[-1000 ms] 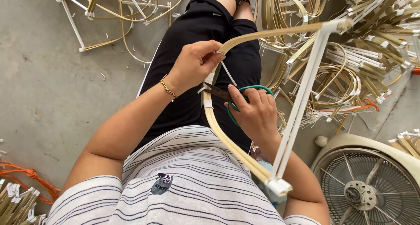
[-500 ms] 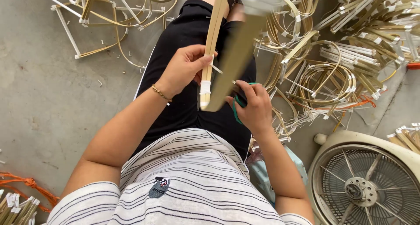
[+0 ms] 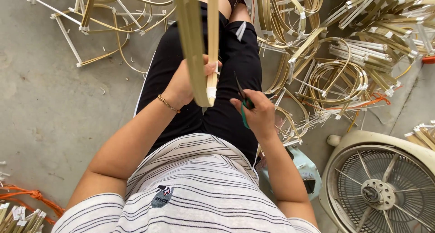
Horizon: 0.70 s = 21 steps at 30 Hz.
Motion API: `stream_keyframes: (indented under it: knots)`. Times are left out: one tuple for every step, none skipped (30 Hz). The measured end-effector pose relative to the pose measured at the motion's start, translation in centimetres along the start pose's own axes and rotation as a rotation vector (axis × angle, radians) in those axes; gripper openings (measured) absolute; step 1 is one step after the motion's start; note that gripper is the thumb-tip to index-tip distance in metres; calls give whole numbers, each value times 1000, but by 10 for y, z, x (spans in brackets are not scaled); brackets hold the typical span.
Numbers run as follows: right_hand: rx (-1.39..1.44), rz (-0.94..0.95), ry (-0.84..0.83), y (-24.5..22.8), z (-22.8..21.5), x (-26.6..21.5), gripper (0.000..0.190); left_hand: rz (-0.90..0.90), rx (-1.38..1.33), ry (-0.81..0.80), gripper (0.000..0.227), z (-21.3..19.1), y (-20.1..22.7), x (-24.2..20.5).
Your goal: Joining curved bamboo or wood strips together using tape and tools to form furniture components.
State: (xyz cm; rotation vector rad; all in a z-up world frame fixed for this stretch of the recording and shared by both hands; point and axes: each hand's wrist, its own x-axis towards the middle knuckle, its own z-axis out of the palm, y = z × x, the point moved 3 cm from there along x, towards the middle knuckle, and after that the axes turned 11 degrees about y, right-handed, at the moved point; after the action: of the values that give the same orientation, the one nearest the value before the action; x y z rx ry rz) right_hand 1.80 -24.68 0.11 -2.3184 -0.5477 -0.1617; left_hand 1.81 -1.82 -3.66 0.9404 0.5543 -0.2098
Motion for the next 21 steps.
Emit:
stream_keyframes:
  knots:
    - [-63,63,-27,2,-5,-2,41,35,12,35,23,-5,2,3]
    - [-126,126,-54,3,-10,-4,43,70,25,71,23,-9,3,5]
    - [-125,123,-54,4,-14,-9,43,72,24,72,23,-12,3,5]
    - [-246,12,-126,3,-16,-15,46,94,41,102,26,-15,4,6]
    - [-366,-98,-199,3,-18,-21,51,115,58,132,31,-18,5,8]
    - [-367,-100,-198,9,-18,-27,51,117,57,131,31,-19,3,8]
    - [-273,-31,-322,17,-16,-35,57,137,82,143,36,-20,1,8]
    - [-176,38,-446,25,-13,-44,63,156,108,156,40,-20,-1,8]
    - [-177,36,-446,25,-15,-43,63,157,107,156,40,-20,-5,7]
    - [-151,1,-380,24,-17,-41,55,158,133,168,41,-20,-7,7]
    - [-125,-34,-314,24,-20,-38,47,160,160,181,41,-19,-10,7]
    - [-126,-32,-309,25,-19,-32,47,161,163,176,41,-18,-12,5]
    - [162,143,-234,28,-20,-26,48,187,194,192,41,-18,-15,2]
    - [451,318,-152,32,-21,-21,49,212,227,206,40,-18,-17,0]
    - [452,321,-145,23,-21,-13,49,212,232,201,40,-18,-22,-5]
    - [712,371,-55,15,-23,-4,54,259,298,222,38,-20,-25,-9]
    - [972,414,39,7,-24,5,59,306,364,242,37,-21,-28,-13]
    - [974,417,50,9,-21,2,59,305,372,234,37,-26,-31,-15]
    - [884,435,86,12,-19,-2,50,381,464,260,33,-31,-33,-18]
    - [791,458,125,16,-17,-7,43,456,556,278,30,-35,-36,-21]
    - [790,465,140,11,-12,-11,43,453,564,264,30,-36,-27,-26]
